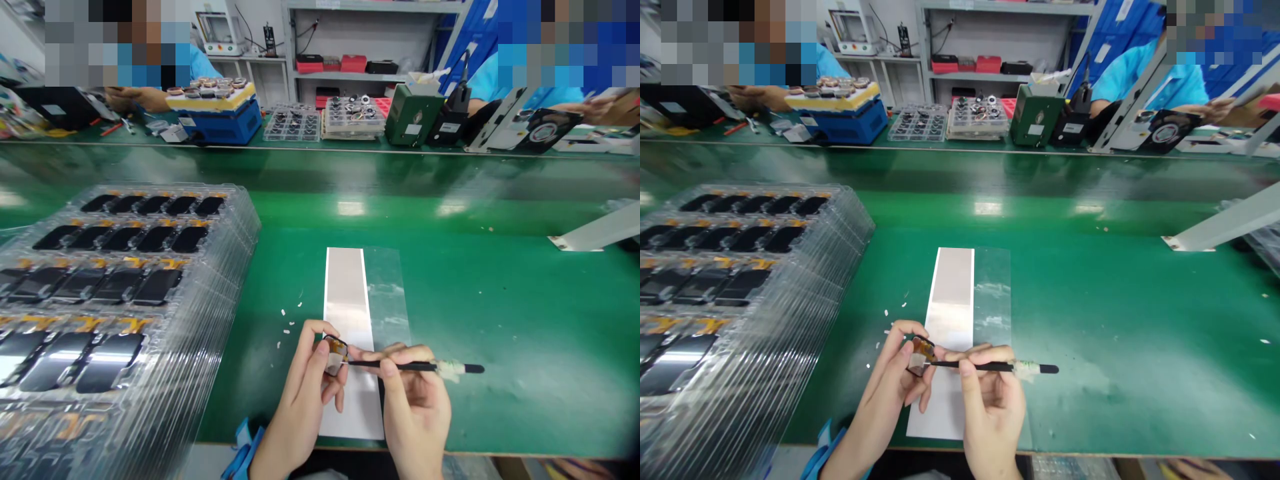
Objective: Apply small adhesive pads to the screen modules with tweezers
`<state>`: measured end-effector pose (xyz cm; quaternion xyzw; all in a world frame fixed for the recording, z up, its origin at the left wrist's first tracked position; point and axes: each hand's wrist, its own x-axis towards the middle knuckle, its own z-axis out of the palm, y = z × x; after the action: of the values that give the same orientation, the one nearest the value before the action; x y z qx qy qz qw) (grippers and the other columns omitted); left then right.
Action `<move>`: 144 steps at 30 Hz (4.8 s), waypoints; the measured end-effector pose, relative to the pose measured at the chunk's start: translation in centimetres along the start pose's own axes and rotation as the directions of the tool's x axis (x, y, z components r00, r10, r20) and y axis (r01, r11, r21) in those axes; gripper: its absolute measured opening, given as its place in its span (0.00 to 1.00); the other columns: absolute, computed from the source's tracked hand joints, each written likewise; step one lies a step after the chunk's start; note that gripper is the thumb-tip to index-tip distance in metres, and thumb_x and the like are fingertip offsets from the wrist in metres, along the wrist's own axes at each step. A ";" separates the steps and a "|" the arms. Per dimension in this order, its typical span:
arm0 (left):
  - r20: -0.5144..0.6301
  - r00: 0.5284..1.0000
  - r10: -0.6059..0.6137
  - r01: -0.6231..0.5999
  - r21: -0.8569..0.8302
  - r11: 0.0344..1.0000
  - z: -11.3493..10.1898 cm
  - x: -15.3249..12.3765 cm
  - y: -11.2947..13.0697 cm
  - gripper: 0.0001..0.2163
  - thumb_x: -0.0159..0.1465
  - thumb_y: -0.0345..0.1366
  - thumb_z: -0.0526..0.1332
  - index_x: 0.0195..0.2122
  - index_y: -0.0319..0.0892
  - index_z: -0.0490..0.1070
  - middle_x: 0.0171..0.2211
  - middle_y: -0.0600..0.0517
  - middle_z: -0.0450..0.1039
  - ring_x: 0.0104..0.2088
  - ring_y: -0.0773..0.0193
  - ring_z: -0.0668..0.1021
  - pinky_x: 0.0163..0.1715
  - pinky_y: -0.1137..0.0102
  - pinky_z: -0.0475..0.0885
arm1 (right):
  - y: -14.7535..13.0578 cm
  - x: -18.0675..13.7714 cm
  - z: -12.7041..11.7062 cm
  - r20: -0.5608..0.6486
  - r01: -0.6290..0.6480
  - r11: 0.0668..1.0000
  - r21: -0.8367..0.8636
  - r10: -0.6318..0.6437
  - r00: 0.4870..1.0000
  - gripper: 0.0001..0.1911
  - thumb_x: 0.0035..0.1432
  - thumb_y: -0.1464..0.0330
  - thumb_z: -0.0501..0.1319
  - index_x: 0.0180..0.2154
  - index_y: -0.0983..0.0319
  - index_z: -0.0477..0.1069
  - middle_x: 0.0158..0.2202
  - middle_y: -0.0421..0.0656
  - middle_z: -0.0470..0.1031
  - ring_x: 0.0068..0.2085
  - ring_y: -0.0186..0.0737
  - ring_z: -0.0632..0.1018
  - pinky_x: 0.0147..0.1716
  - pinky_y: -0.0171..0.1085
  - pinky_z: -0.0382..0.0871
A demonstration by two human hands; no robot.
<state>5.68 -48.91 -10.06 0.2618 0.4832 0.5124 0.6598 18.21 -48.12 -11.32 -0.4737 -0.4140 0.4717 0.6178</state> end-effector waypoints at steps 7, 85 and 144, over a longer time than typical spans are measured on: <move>0.079 0.996 0.049 -0.049 -0.006 0.999 0.0 0.2 -0.2 0.16 0.69 0.53 0.56 0.41 0.45 0.61 0.25 0.58 0.68 0.18 0.75 0.58 0.21 0.76 0.66 | 0.8 -0.4 -0.5 -0.015 -0.094 0.995 0.019 0.094 0.995 0.05 0.61 0.67 0.65 0.36 0.58 0.70 0.33 0.43 0.78 0.35 0.44 0.84 0.28 0.35 0.80; 0.311 0.941 0.131 -0.330 0.767 0.550 0.6 -0.3 -1.2 0.06 0.68 0.35 0.59 0.39 0.47 0.77 0.34 0.55 0.80 0.30 0.67 0.79 0.31 0.77 0.71 | -1.0 -0.8 -6.8 -0.151 -0.058 0.991 -0.122 0.039 0.988 0.05 0.60 0.72 0.67 0.37 0.58 0.72 0.35 0.39 0.76 0.35 0.40 0.85 0.36 0.34 0.83; 0.342 0.918 0.201 -0.387 0.659 0.645 0.3 -0.8 -0.4 0.23 0.74 0.36 0.47 0.71 0.51 0.51 0.45 0.49 0.69 0.44 0.61 0.74 0.46 0.68 0.69 | -1.8 -0.9 -0.4 0.024 0.378 0.917 -0.125 -0.378 0.926 0.10 0.63 0.80 0.59 0.40 0.59 0.65 0.36 0.42 0.80 0.42 0.41 0.84 0.41 0.42 0.83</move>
<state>6.13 -49.78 -9.99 0.6317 0.5117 0.3497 0.4655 18.78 -49.28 -9.75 -0.4237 -0.5266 0.3160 0.6659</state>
